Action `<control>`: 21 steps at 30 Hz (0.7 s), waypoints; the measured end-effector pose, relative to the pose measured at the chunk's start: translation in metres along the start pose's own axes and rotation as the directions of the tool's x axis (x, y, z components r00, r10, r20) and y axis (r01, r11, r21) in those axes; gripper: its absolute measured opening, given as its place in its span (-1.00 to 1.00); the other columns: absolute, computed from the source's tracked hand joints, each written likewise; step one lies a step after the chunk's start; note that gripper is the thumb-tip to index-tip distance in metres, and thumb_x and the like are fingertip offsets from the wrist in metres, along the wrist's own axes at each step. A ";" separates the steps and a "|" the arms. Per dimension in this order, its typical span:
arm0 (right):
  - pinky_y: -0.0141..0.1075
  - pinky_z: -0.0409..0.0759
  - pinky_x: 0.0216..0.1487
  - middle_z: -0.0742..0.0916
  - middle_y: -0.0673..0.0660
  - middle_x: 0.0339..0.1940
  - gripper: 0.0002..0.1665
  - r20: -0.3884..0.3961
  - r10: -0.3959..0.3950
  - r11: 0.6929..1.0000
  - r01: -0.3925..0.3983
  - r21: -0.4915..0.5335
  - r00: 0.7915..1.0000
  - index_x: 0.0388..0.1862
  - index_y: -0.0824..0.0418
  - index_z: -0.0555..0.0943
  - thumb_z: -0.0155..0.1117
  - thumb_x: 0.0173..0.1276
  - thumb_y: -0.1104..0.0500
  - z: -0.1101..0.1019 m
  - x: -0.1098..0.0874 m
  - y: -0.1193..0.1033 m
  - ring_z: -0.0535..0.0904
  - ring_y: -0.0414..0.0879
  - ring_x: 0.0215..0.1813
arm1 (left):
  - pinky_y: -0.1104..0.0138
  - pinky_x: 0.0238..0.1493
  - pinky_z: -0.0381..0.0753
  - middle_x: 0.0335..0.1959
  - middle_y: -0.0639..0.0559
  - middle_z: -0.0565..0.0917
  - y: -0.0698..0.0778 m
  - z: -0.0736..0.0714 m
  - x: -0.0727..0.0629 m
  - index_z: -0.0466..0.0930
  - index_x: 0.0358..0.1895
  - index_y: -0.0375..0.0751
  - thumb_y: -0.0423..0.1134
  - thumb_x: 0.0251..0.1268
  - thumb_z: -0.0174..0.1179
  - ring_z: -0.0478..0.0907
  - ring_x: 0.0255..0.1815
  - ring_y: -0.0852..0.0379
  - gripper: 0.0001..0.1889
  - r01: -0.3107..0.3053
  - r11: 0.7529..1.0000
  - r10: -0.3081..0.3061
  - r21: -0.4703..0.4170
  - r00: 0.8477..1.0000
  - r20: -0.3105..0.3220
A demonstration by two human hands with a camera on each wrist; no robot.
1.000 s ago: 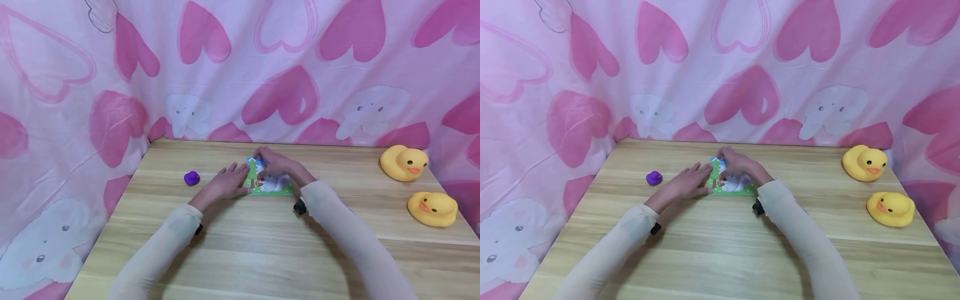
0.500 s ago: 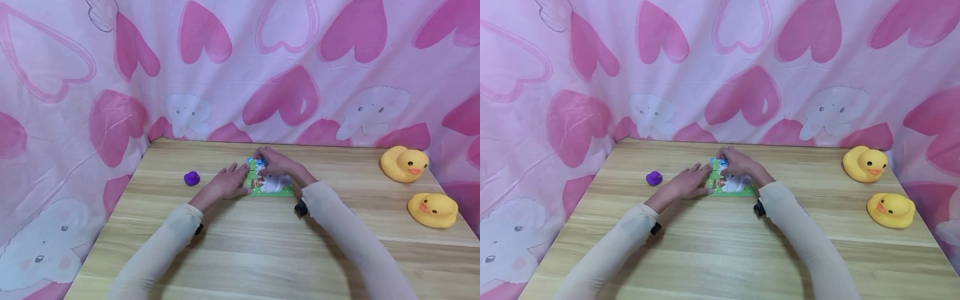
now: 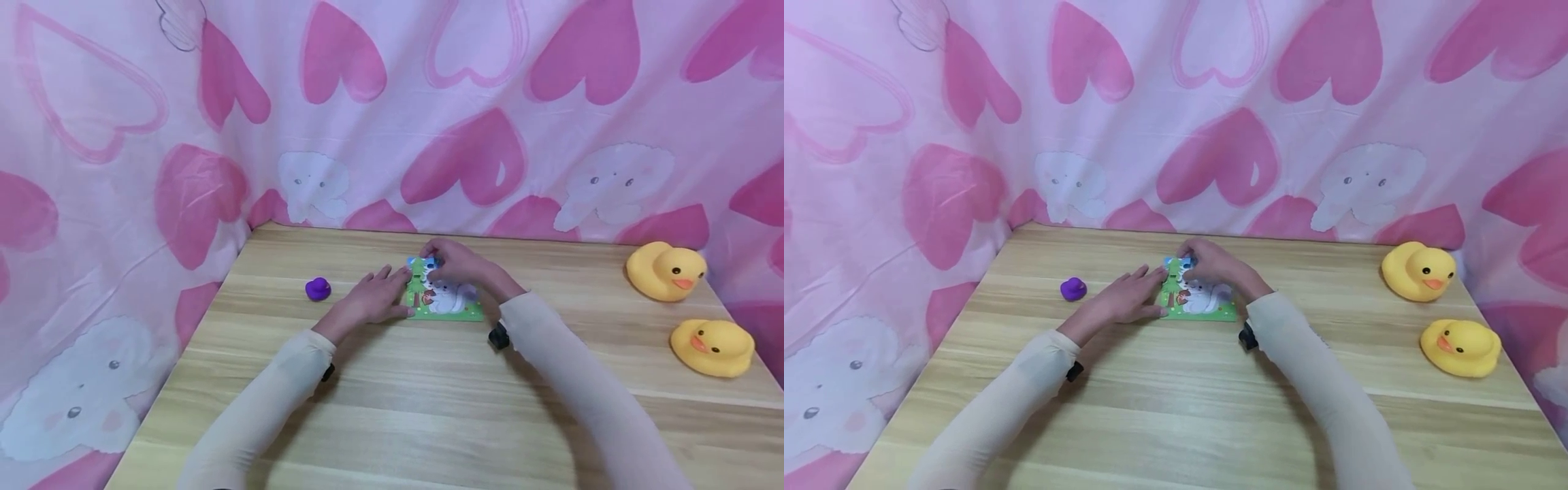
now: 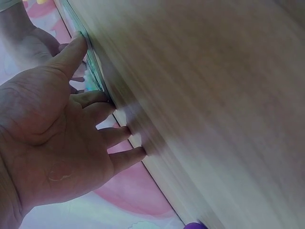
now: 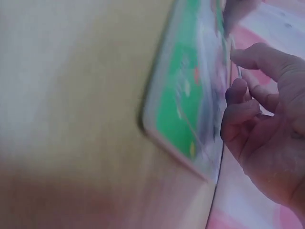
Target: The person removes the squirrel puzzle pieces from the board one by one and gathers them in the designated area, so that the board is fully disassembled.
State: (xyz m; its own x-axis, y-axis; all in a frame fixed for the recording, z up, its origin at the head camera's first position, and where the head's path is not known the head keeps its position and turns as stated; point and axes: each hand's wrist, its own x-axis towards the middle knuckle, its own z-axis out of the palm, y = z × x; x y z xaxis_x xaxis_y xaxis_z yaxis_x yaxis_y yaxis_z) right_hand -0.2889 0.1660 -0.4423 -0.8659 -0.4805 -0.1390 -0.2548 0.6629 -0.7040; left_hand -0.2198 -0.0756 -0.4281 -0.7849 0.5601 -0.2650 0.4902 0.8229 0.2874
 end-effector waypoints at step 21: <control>-0.28 0.61 -0.02 0.65 0.22 0.03 -0.46 -0.048 0.088 0.994 -0.091 -0.062 0.995 0.31 0.23 0.56 0.42 0.37 0.34 -0.068 -0.092 0.070 0.50 0.10 0.02 | -0.27 0.72 0.03 0.79 -0.07 0.02 0.000 0.000 -0.001 -0.02 0.74 -0.13 0.23 0.53 0.19 -0.07 0.79 -0.30 -0.06 -0.001 1.000 0.001 0.013 1.000 -0.002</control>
State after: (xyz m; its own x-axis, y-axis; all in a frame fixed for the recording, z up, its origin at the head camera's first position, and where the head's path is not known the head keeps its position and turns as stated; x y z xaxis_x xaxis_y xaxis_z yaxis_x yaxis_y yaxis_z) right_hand -0.2564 0.2950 -0.4314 -0.9047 -0.3921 -0.1666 -0.2013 0.7380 -0.6441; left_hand -0.2193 -0.0760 -0.4283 -0.7853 0.5605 -0.2629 0.4958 0.8237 0.2752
